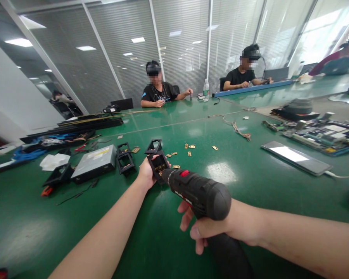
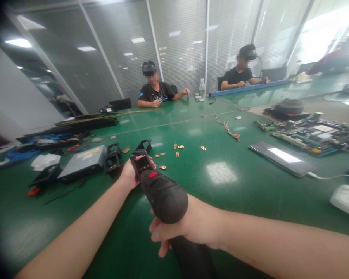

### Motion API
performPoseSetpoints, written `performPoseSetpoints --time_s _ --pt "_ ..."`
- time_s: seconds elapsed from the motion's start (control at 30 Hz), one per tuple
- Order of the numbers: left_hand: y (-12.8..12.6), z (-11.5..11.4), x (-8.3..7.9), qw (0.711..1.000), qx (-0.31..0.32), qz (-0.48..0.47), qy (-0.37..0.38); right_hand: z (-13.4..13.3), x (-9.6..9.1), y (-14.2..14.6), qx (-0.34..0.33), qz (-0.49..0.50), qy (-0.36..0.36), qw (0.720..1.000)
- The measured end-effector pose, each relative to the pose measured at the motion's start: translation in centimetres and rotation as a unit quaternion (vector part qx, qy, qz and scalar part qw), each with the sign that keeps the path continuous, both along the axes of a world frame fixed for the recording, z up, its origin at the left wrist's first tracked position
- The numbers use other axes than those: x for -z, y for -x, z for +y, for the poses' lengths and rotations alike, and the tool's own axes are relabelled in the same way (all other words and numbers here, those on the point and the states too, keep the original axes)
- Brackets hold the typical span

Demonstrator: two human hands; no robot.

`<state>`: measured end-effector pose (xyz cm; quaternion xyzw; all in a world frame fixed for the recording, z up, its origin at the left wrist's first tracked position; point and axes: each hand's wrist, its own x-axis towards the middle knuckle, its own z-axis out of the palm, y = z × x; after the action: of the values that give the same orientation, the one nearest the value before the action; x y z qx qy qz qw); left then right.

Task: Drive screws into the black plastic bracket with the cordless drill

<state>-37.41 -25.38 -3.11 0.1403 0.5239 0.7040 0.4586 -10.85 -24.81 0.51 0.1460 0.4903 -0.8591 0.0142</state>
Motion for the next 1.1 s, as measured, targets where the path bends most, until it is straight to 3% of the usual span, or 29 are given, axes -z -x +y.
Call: performPoseSetpoints --time_s 0.37,1.1 --pt "-0.34 -0.09 -0.44 1.000 -0.004 -0.030 0.003 -0.35 -0.29 -0.17 0.018 0.025 -0.039 0.999" --pt "-0.31 -0.08 -0.27 1.000 0.003 -0.001 0.000 0.07 -0.20 -0.25 0.010 0.022 -0.068 0.997"
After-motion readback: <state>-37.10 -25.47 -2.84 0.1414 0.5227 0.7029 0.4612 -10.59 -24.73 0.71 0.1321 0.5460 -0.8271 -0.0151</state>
